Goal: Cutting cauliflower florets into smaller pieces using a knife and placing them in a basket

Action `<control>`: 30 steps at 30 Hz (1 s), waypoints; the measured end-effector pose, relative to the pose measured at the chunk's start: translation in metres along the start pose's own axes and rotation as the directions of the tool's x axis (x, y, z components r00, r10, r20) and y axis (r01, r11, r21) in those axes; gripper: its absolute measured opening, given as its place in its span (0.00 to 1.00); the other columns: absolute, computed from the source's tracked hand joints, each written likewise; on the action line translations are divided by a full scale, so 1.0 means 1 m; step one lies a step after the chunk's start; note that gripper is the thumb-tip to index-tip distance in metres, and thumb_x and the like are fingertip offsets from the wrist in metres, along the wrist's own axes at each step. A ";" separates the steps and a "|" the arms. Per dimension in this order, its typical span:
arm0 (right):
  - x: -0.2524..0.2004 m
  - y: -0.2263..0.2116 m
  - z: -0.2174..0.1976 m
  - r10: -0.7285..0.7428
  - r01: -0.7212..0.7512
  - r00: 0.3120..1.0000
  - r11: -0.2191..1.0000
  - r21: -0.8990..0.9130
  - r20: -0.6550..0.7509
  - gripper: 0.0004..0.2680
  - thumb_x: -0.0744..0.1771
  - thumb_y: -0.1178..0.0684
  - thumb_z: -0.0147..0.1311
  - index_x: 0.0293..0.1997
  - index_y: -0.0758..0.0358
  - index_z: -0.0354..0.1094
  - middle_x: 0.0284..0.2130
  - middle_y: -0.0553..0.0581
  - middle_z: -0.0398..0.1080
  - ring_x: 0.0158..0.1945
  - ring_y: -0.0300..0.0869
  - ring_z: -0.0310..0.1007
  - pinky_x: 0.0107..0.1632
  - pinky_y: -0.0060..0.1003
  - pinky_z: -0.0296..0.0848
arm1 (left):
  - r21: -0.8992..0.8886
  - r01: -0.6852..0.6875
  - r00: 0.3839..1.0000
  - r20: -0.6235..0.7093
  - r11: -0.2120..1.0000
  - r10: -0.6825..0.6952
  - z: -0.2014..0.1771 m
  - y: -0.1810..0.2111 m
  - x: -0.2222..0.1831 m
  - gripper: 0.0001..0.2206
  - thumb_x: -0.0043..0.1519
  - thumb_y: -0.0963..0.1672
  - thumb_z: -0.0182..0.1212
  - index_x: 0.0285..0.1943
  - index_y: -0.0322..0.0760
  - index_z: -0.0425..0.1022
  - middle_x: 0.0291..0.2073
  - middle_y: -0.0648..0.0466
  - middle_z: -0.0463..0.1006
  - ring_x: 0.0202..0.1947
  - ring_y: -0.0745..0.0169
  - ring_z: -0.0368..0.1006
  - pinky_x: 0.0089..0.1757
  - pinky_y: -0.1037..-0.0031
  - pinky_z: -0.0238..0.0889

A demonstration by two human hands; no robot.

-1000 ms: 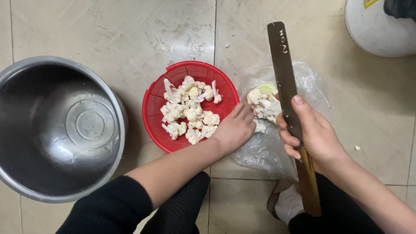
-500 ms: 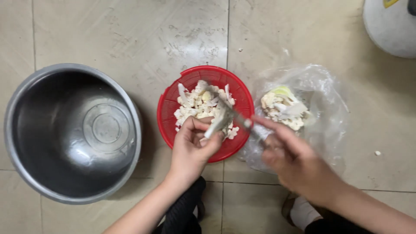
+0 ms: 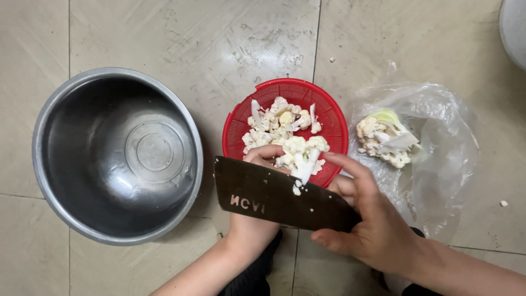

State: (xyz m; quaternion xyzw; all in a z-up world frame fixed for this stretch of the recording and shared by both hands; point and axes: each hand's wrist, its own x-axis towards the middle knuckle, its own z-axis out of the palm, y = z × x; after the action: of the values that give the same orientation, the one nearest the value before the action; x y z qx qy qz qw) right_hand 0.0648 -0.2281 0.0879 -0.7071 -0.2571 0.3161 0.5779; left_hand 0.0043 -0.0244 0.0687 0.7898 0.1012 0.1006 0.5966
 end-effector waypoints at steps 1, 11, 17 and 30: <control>0.001 0.001 0.002 0.016 -0.016 0.999 1.000 0.004 -0.028 0.43 0.61 0.44 0.69 0.77 0.67 0.32 0.33 0.52 0.76 0.29 0.35 0.75 0.35 0.29 0.74 | -0.021 0.017 1.000 -0.009 1.000 -0.017 -0.001 0.002 -0.001 0.18 0.52 0.35 0.67 0.51 0.30 0.70 0.56 0.44 0.73 0.48 0.58 0.74 0.51 0.70 0.71; 0.000 0.011 0.000 0.048 -0.046 0.999 0.996 0.078 -0.015 0.43 0.61 0.47 0.69 0.79 0.68 0.33 0.36 0.56 0.77 0.32 0.36 0.74 0.36 0.28 0.71 | -0.057 -0.003 0.999 -0.038 0.998 0.000 0.000 0.014 -0.007 0.29 0.49 0.34 0.74 0.60 0.32 0.68 0.49 0.51 0.76 0.43 0.64 0.76 0.45 0.73 0.74; 0.005 0.011 -0.002 0.112 -0.107 0.994 0.955 0.277 -0.003 0.37 0.63 0.50 0.67 0.74 0.60 0.36 0.43 0.62 0.79 0.38 0.39 0.77 0.38 0.29 0.73 | 0.083 -0.100 0.995 0.008 0.992 0.099 0.000 0.016 -0.006 0.20 0.49 0.39 0.78 0.50 0.28 0.78 0.44 0.49 0.84 0.35 0.61 0.82 0.37 0.74 0.76; 0.025 0.019 -0.027 0.478 -0.478 0.862 0.660 0.579 0.167 0.24 0.70 0.38 0.41 0.77 0.43 0.43 0.24 0.52 0.60 0.14 0.33 0.55 0.08 0.25 0.55 | -0.658 0.381 0.923 0.316 0.650 -0.221 -0.016 -0.035 -0.006 0.13 0.55 0.28 0.59 0.40 0.33 0.66 0.65 0.31 0.73 0.54 0.51 0.79 0.54 0.70 0.77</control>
State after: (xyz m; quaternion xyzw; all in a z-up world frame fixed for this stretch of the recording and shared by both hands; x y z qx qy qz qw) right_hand 0.1013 -0.2309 0.0694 -0.5279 0.0516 0.5214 0.6685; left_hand -0.0074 -0.0016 0.0392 0.4774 0.1221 -0.0522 0.8686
